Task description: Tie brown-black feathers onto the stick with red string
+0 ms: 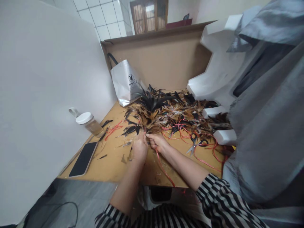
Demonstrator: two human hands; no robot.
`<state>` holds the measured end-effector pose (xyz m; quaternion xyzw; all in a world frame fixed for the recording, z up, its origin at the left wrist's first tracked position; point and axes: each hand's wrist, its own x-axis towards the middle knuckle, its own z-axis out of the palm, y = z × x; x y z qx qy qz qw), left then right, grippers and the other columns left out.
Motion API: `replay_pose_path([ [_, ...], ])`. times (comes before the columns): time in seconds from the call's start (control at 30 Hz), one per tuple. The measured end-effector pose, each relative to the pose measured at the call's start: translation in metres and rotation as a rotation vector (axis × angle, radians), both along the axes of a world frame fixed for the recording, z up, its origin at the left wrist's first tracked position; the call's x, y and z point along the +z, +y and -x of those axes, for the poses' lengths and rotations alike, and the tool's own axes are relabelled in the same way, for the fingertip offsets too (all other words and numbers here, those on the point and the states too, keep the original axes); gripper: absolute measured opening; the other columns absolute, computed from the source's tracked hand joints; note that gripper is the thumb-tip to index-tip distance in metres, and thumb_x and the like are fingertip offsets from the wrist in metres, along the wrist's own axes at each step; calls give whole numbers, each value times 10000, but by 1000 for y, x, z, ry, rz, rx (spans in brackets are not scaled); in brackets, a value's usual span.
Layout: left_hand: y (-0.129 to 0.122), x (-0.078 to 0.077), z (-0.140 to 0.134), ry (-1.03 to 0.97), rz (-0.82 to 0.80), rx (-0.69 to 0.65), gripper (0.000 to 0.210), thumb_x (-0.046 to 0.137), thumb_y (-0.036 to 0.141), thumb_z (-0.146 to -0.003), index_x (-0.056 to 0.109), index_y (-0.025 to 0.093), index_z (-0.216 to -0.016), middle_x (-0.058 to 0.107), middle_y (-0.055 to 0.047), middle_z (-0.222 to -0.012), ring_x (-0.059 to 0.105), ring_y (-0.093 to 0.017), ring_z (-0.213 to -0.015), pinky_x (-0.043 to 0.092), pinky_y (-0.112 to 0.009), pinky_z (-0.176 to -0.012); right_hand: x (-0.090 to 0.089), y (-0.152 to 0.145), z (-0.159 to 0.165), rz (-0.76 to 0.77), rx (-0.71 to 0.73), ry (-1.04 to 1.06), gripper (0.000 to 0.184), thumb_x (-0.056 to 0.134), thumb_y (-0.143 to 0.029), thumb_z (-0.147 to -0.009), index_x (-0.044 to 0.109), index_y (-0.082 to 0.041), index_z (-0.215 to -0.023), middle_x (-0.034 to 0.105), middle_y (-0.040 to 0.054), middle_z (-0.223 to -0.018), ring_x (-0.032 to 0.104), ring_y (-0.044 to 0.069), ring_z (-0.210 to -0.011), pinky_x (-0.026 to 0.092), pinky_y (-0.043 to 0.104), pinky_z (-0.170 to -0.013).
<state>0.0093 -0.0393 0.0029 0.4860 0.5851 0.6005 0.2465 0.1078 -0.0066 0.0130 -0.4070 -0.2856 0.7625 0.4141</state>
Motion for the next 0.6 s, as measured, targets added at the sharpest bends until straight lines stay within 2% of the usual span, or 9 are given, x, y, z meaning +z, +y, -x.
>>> replay_pose_path([
  [0.27,-8,-3,-16,83,164,-62,325,584,116,-711,650,198,-1019,555,-129,-945,508,-265,-986,397,-255,-708,-3,0,-2,22,-103,2,381,711,-218,-615,346,-197,-510,302,-113,-347,184,22,-308,90,176,-319],
  [0.37,-12,1,-17,54,111,-79,321,597,133,-712,658,199,-1020,569,-129,-951,504,-268,-1007,411,-272,-738,-4,1,-2,-46,-95,19,411,735,-262,-592,340,-198,-495,298,-110,-351,187,20,-311,91,182,-318],
  [0.47,-12,5,-14,-90,28,-123,290,633,187,-709,662,202,-997,604,-98,-915,538,-229,-927,427,-267,-715,-3,4,-5,-134,-92,29,424,756,-315,-563,356,-195,-495,282,-116,-354,187,17,-313,94,182,-319],
  [0.6,-7,9,-11,-451,200,-294,351,678,392,-682,637,161,-943,610,-41,-729,539,-137,-608,407,-232,-529,0,9,-13,-202,-31,29,435,782,-362,-521,383,-187,-508,307,-116,-357,204,12,-313,111,172,-322],
])
